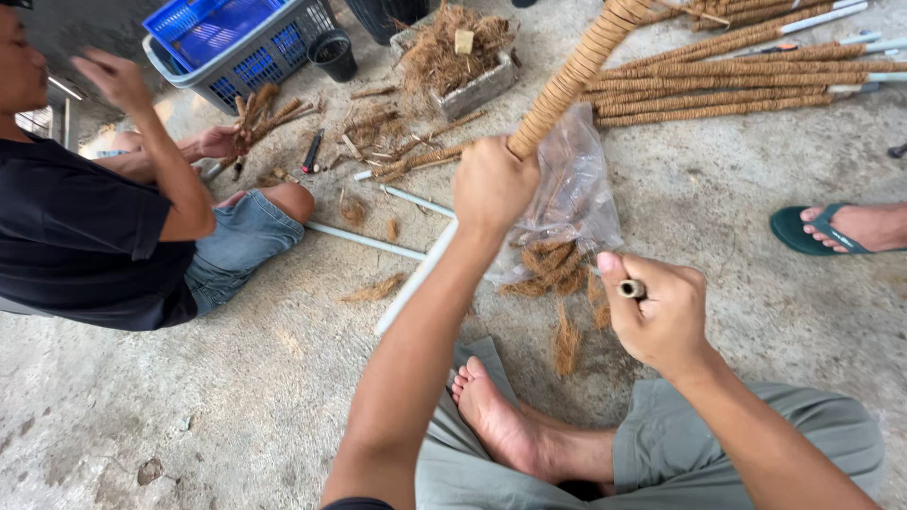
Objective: The person sits on the floor and wraps a fibrous rope around a long white pole. They repeatedly pull the rope from a plastic bag, align it, and wind it tightly along the pole's length.
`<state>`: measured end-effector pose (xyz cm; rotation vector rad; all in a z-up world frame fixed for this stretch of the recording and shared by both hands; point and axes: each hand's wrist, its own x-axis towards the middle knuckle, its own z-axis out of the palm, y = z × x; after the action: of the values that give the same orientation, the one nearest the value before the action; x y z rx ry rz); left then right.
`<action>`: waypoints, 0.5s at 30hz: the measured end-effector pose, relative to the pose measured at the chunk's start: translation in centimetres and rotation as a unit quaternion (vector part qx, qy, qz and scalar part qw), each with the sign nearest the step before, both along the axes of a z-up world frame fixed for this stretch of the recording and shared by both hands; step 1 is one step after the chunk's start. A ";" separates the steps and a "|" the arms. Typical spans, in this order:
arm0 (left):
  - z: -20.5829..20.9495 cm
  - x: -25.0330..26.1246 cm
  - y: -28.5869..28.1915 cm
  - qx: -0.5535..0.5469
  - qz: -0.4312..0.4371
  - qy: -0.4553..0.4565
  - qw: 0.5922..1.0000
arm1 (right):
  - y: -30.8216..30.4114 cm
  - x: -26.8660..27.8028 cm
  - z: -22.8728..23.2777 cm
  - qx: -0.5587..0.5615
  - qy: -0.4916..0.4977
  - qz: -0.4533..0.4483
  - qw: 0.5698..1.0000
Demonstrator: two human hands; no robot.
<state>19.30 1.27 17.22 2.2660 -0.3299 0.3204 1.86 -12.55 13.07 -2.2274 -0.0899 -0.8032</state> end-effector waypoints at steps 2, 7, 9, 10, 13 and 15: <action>-0.5 0.1 -0.2 0.081 -0.006 -0.042 0.996 | 0.1 -1.3 1.5 -0.090 -0.021 0.036 0.995; -3.5 -1.5 -2.0 0.214 -0.095 -0.105 0.967 | 1.1 -3.0 5.1 -0.271 -0.052 0.086 0.957; -4.6 -2.2 -2.8 0.258 -0.133 -0.076 0.954 | 0.5 -3.3 6.4 -0.317 -0.070 0.095 0.941; -5.0 -2.5 -3.1 0.282 -0.163 -0.093 0.941 | 0.0 -2.9 7.1 -0.340 -0.081 0.099 0.932; -6.4 -5.2 -3.0 0.335 -0.252 -0.124 0.899 | -2.2 -1.7 8.6 -0.409 -0.007 0.101 0.907; -7.1 -6.8 -3.0 0.342 -0.306 -0.140 0.877 | -4.4 -0.9 9.4 -0.412 -0.023 0.112 0.904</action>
<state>12.48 -1.72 10.11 2.6137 -1.4727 0.2081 0.94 -16.91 22.50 -2.8965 -0.8324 -0.7702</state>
